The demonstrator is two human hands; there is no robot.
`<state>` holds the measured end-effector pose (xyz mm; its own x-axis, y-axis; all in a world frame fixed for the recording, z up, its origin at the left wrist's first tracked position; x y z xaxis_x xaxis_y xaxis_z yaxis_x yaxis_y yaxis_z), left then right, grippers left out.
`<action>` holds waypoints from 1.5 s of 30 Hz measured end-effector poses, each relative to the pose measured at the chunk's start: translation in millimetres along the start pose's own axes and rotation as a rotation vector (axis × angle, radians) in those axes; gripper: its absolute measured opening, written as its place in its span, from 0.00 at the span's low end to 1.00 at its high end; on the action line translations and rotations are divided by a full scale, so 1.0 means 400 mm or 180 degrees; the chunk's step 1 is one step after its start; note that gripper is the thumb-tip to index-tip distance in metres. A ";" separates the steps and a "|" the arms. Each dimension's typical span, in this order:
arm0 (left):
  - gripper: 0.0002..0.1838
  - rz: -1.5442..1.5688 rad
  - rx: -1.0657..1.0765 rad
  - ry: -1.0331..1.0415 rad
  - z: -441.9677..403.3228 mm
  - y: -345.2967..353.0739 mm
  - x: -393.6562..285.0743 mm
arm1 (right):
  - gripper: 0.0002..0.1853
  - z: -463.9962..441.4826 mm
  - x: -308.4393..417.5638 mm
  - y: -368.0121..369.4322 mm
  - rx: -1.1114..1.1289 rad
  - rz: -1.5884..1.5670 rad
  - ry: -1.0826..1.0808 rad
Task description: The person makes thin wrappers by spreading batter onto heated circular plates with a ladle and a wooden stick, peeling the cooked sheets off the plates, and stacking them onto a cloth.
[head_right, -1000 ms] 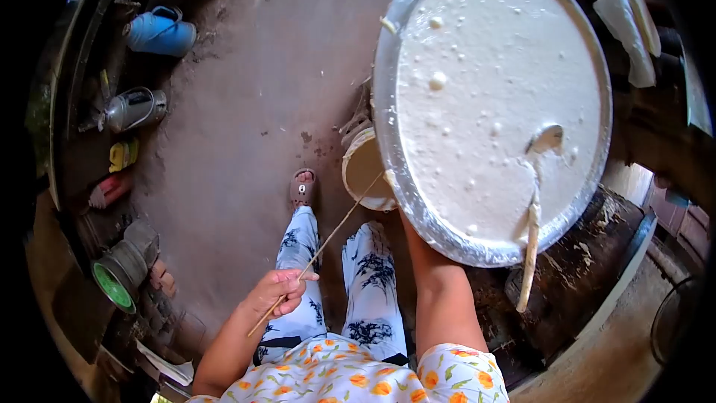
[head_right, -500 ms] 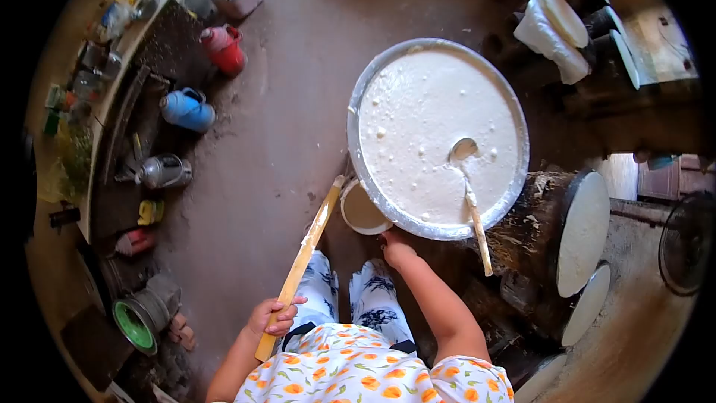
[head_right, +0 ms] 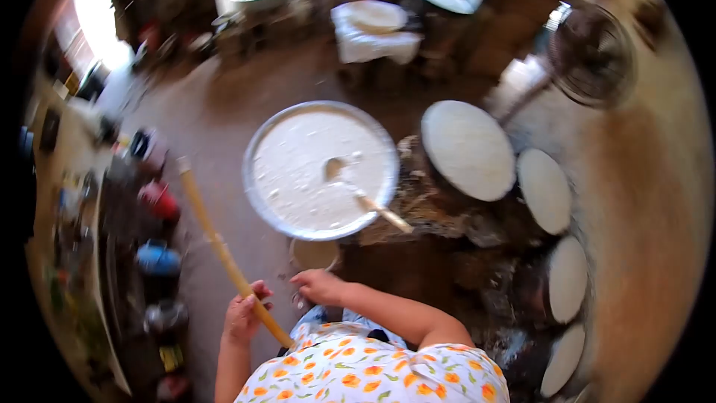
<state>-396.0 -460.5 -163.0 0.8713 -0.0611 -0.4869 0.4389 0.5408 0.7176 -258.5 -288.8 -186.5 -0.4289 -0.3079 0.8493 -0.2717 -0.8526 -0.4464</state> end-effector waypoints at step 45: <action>0.11 -0.4394 0.2104 0.0309 -0.736 0.835 0.666 | 0.40 0.931 -0.378 -0.429 -0.4035 -0.3102 0.2348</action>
<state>-82.0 -49.3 -199.6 -0.2909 -0.1189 -0.9493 0.9071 -0.3498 -0.2342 173.6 -253.3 -133.2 0.1155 0.6112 0.7830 -0.9312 0.3410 -0.1288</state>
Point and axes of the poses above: each hand's wrist, its own z-axis away from the middle knuckle, its own y-axis out of the palm, x = y × z, the point moved 3 cm from there along -z, towards the middle knuckle, and after that the axes turned 10 degrees about -x, right-handed, at the moved point
